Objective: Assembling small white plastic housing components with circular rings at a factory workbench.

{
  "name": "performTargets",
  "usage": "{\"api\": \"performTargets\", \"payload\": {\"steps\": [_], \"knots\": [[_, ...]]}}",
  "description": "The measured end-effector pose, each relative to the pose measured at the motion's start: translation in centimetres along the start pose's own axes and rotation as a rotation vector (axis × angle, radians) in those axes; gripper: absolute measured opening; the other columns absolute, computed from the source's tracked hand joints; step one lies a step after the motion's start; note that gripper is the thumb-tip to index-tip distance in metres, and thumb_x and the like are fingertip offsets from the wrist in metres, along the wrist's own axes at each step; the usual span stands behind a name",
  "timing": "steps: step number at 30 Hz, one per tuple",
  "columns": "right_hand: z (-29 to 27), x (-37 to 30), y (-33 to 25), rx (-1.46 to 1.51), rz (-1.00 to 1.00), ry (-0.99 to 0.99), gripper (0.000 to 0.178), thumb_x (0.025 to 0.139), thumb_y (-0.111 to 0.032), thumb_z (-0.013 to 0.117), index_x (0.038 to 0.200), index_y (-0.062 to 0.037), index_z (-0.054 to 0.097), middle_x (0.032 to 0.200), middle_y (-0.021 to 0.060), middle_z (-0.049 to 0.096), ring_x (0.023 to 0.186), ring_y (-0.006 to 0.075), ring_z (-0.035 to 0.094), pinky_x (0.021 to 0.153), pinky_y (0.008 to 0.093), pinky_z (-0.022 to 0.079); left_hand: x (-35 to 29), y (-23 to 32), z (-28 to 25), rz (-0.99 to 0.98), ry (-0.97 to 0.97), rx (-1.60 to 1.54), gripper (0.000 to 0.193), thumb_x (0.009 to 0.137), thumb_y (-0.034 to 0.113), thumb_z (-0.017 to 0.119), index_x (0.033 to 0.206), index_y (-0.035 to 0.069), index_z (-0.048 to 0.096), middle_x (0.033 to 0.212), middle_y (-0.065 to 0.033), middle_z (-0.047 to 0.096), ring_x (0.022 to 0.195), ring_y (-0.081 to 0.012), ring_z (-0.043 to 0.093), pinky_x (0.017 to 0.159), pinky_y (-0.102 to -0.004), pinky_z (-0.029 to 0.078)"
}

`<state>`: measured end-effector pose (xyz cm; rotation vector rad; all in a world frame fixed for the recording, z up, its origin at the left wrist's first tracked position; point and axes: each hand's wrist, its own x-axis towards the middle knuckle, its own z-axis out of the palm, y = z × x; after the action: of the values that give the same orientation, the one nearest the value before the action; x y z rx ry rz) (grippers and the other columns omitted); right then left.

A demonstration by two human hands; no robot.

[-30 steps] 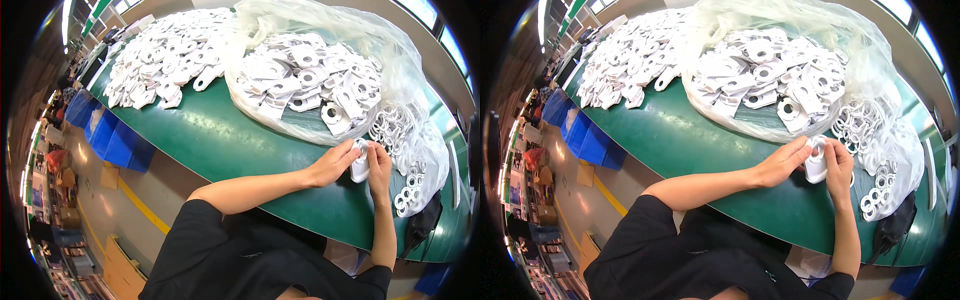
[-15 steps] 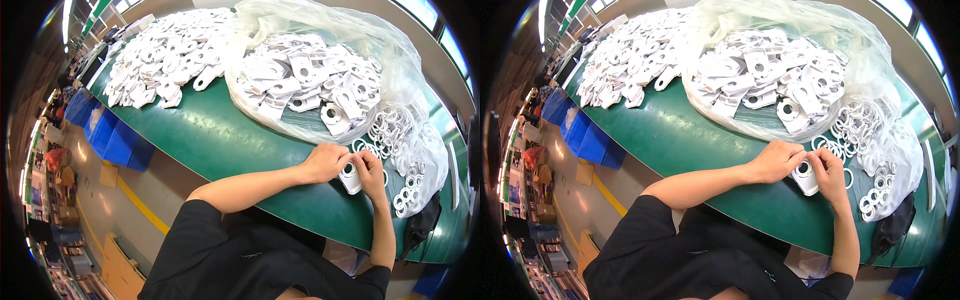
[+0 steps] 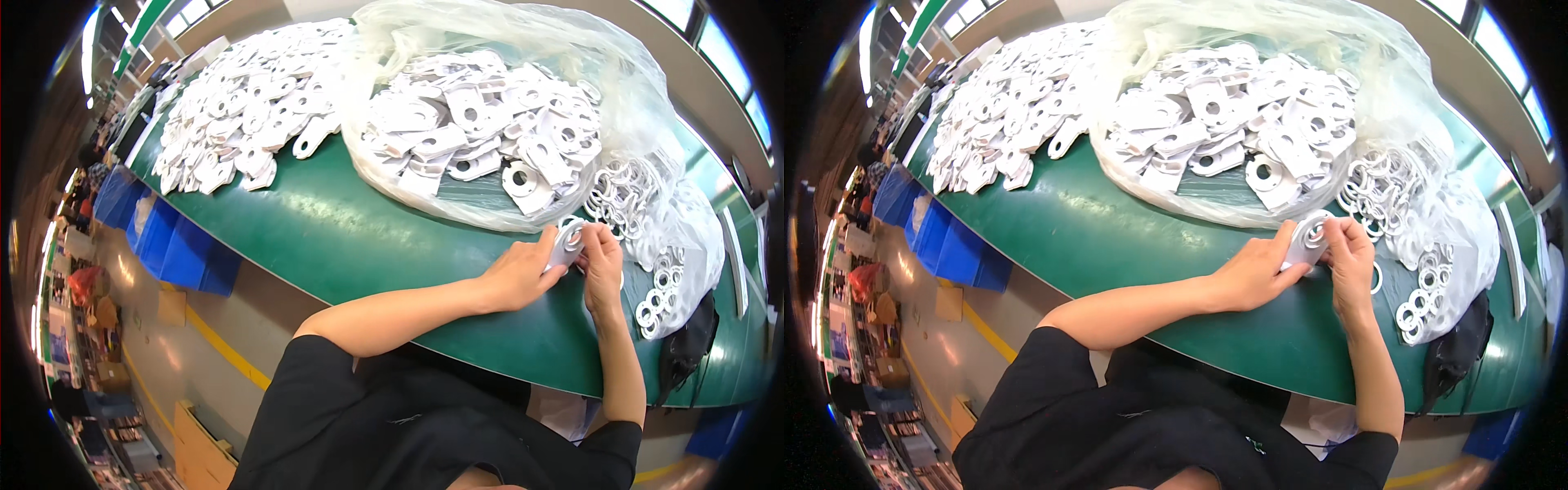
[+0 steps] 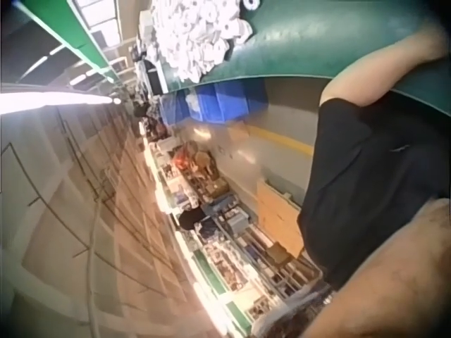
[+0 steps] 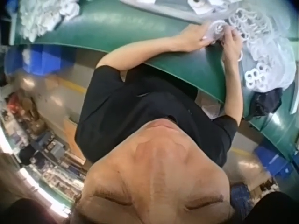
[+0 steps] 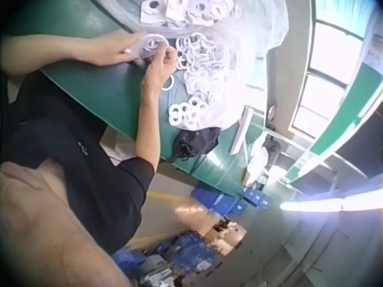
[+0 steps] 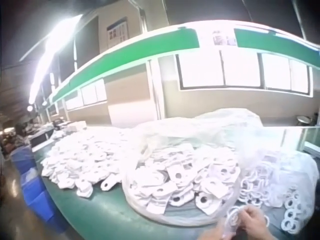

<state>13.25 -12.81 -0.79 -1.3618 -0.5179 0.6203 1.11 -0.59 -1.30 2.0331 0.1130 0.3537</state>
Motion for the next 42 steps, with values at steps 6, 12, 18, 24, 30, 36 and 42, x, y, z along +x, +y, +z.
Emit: {"api": "performTargets", "payload": {"steps": [6,12,18,24,30,36,42], "knots": [[0.9,-0.1,-0.9,-0.268,-0.111,-0.084,0.015,0.083,0.001,0.064,0.097,0.0012,0.057,0.086,0.0037,0.065,0.074,0.0058,0.059,0.067,0.0197,0.047,0.4,-1.8,0.0,0.013,-0.016,-0.051,0.046,0.087,0.022,0.058,0.117,-0.005,0.035,0.092,-0.0263,0.062,0.081,-0.0410,0.062,0.069,-0.0448,0.048],[-1.2,1.1,-0.6,-0.234,-0.043,-0.181,0.022,0.090,-0.008,0.060,0.107,0.0053,0.060,0.084,0.0058,0.066,0.070,0.0057,0.058,0.062,0.0190,0.045,1.1,-1.1,-1.4,-0.127,-0.087,-0.426,0.043,0.086,0.018,0.057,0.120,-0.002,0.040,0.096,-0.0141,0.061,0.070,-0.0186,0.061,0.062,-0.0330,0.049],[-1.6,1.1,-0.1,-0.289,-0.144,-0.095,0.042,0.101,-0.034,0.039,0.111,0.0008,0.060,0.081,0.0043,0.064,0.062,0.0067,0.056,0.058,0.0193,0.044,3.7,0.1,-7.6,-0.358,0.042,-0.602,0.020,0.091,0.018,0.056,0.102,0.002,0.053,0.069,-0.0037,0.060,0.054,-0.0095,0.055,0.046,-0.0227,0.045],[-1.1,0.7,-1.0,-0.326,-0.174,-0.128,0.030,0.100,-0.022,0.044,0.112,0.0005,0.059,0.081,0.0043,0.064,0.063,0.0063,0.055,0.059,0.0201,0.045,8.3,-5.4,-30.8,-0.131,0.763,-0.632,0.028,0.093,0.026,0.050,0.078,0.003,0.056,0.072,-0.0080,0.059,0.056,-0.0130,0.051,0.052,-0.0269,0.045],[-0.8,0.8,-1.2,-0.346,-0.215,-0.126,0.024,0.098,-0.015,0.047,0.111,0.0012,0.059,0.080,0.0044,0.063,0.063,0.0066,0.054,0.060,0.0198,0.045,5.1,-8.1,-43.5,-0.182,0.891,-0.749,0.075,0.087,0.031,0.058,0.147,0.017,0.015,0.152,-0.0214,-0.003,0.140,-0.0382,0.011,0.105,-0.0522,0.031],[-1.5,1.1,-2.0,-0.319,-0.237,-0.082,0.026,0.099,-0.016,0.045,0.112,0.0015,0.059,0.086,0.0043,0.062,0.065,0.0059,0.054,0.062,0.0202,0.046,7.0,-8.1,-37.6,-0.345,1.071,-0.154,0.048,0.087,0.023,0.059,0.130,0.006,0.047,0.137,-0.0167,0.043,0.122,-0.0308,0.045,0.087,-0.0418,0.047],[-4.4,1.7,-4.9,-0.506,-0.326,0.080,0.022,0.093,-0.013,0.054,0.109,0.0002,0.062,0.087,0.0014,0.063,0.068,0.0043,0.052,0.063,0.0195,0.044,8.6,-5.0,-20.9,0.173,0.412,0.661,0.028,0.079,0.007,0.064,0.107,0.007,0.063,0.106,-0.0127,0.064,0.096,-0.0280,0.061,0.083,-0.0318,0.048]]}}
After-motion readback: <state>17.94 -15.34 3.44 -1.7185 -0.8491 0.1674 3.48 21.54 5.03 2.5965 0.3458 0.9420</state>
